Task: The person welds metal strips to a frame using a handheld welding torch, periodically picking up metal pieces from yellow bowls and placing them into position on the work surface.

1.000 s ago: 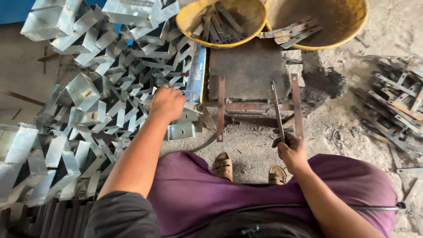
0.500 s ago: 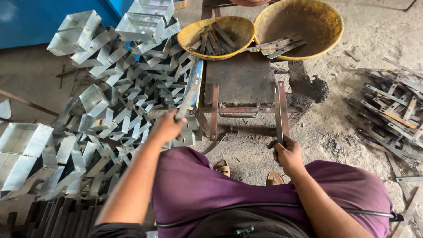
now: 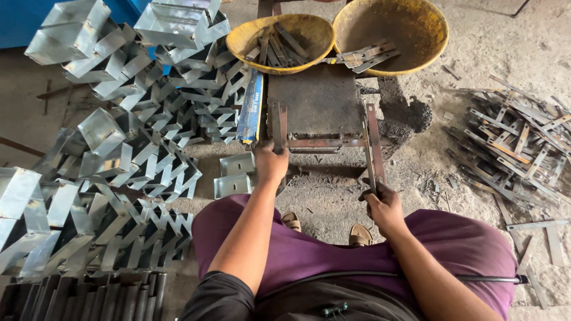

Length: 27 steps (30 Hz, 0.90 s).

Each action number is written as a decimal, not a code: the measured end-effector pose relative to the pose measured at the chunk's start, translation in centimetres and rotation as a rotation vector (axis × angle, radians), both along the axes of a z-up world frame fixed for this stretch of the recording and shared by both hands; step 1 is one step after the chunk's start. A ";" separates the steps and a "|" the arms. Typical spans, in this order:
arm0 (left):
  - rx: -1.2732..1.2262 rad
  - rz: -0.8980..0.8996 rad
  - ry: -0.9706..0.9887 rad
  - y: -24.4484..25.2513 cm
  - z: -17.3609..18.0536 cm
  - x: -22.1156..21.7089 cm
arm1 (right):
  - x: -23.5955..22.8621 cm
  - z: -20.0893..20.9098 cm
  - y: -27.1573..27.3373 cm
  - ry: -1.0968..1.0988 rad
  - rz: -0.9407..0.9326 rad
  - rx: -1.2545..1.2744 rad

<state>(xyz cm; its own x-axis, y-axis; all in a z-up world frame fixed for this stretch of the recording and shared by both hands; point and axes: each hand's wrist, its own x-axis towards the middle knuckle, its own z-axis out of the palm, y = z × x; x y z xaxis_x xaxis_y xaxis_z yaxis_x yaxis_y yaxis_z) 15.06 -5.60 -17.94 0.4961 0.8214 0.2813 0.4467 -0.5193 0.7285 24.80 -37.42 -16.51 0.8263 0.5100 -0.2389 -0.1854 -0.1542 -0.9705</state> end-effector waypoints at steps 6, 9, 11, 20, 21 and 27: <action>-0.006 0.033 0.029 -0.1 -2.2 1.5 | -0.2 1.7 -0.3 -0.040 0.025 -0.127; -0.166 -0.022 0.140 -0.6 -0.8 1.2 | 0.0 0.9 -0.1 -0.047 0.007 -0.140; -0.152 -0.040 0.154 -0.7 0.2 1.3 | 0.1 0.2 -0.1 -0.043 -0.002 -0.133; -0.008 -0.040 0.123 -1.2 1.2 1.0 | 0.2 -0.4 -0.1 -0.008 -0.003 -0.121; -0.013 -0.041 0.122 -1.2 1.0 0.9 | 0.2 -0.5 -0.1 -0.001 -0.005 -0.111; -0.051 -0.044 0.125 -0.9 0.6 1.2 | 0.2 -0.4 -0.2 -0.005 -0.003 -0.112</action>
<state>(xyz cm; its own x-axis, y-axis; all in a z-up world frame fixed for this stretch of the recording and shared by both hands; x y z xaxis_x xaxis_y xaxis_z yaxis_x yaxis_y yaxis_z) 16.22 -6.52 -17.32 0.5605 0.8097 0.1736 0.5134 -0.5043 0.6943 24.99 -37.65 -16.90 0.8291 0.4776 -0.2907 -0.1816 -0.2616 -0.9479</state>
